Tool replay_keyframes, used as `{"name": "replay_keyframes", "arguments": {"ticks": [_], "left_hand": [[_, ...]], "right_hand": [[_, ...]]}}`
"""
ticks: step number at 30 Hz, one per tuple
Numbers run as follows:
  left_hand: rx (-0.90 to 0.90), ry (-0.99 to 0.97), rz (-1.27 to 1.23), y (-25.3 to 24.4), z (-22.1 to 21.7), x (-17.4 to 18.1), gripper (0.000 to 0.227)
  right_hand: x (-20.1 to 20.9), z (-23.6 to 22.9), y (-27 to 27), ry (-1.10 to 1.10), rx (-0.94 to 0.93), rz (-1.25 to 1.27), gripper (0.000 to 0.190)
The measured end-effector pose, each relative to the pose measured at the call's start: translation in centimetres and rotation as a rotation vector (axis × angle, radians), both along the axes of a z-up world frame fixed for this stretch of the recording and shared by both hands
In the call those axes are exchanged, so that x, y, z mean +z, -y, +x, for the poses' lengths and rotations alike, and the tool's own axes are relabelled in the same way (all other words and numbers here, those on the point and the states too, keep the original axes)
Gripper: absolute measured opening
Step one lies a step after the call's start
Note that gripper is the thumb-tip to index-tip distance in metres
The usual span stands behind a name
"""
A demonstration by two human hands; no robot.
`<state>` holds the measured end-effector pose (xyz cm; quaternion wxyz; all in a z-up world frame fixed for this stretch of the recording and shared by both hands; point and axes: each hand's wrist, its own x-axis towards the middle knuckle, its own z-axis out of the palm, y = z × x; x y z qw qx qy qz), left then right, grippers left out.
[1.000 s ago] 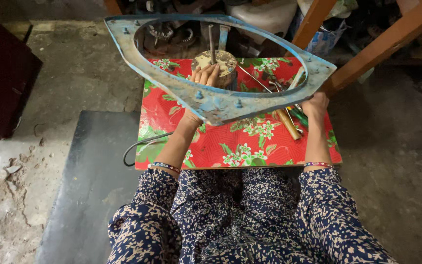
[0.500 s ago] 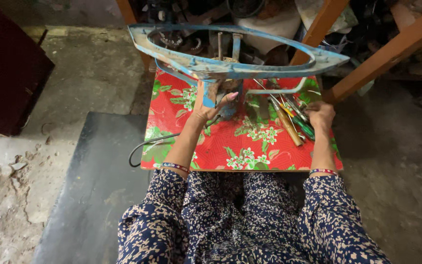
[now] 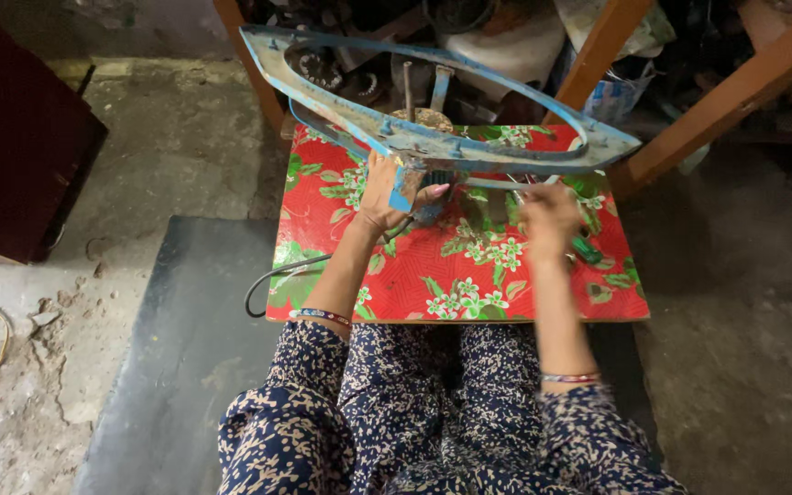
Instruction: The person cleans a blue electric motor with a cloth, then places it into a blue metal frame. They align the motor within the frame and use a screwdriver to tighten screws, securing the motor to the frame.
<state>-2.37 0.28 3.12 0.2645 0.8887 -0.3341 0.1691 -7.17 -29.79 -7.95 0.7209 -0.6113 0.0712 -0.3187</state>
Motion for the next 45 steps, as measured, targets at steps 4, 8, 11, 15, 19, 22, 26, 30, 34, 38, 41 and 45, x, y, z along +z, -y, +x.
{"name": "replay_keyframes", "arguments": {"ticks": [4,8,11,15,19,22,26,30,34,38,41,45], "left_hand": [[0.002,0.292,-0.075,0.1,0.4,-0.7,0.062],[0.04,0.201,-0.053,0.2,1.2,-2.1,0.064],[0.011,0.154,-0.095,0.1,1.8,-2.9,0.065],[-0.004,0.156,-0.178,0.0,2.4,-3.5,0.072],[0.057,0.081,-0.13,0.4,2.7,-3.9,0.077],[0.04,0.177,-0.162,0.5,2.3,-3.7,0.078],[0.034,0.101,-0.153,0.2,1.8,-3.0,0.076],[0.039,0.099,-0.147,0.2,1.8,-2.7,0.076],[0.024,0.156,-0.17,0.2,1.9,-3.0,0.078],[0.028,0.127,-0.147,0.3,2.1,-2.9,0.077],[0.037,0.124,-0.135,0.3,1.8,-2.9,0.079],[0.052,0.131,-0.123,0.4,1.6,-2.4,0.077]], "right_hand": [[-0.3,0.0,-10.4,-0.076,0.426,0.037,0.024],[-0.3,0.6,-14.1,-0.091,0.523,0.305,0.025],[-0.2,1.4,-15.0,0.002,0.479,0.292,0.029],[0.0,2.6,-16.4,0.125,0.259,0.167,0.028],[0.2,2.5,-17.9,0.108,0.259,0.094,0.02],[1.2,2.2,-19.0,0.172,0.066,-0.118,0.021],[2.7,1.6,-20.3,0.224,0.039,-0.113,0.018],[3.6,0.5,-20.4,0.245,-0.06,-0.315,0.018],[3.7,0.2,-20.4,0.195,0.004,-0.202,0.019],[3.7,0.8,-20.3,0.27,0.082,-0.075,0.016],[3.2,0.8,-20.1,0.213,-0.013,-0.187,0.018],[3.5,1.0,-20.0,0.275,0.046,-0.103,0.018]]}}
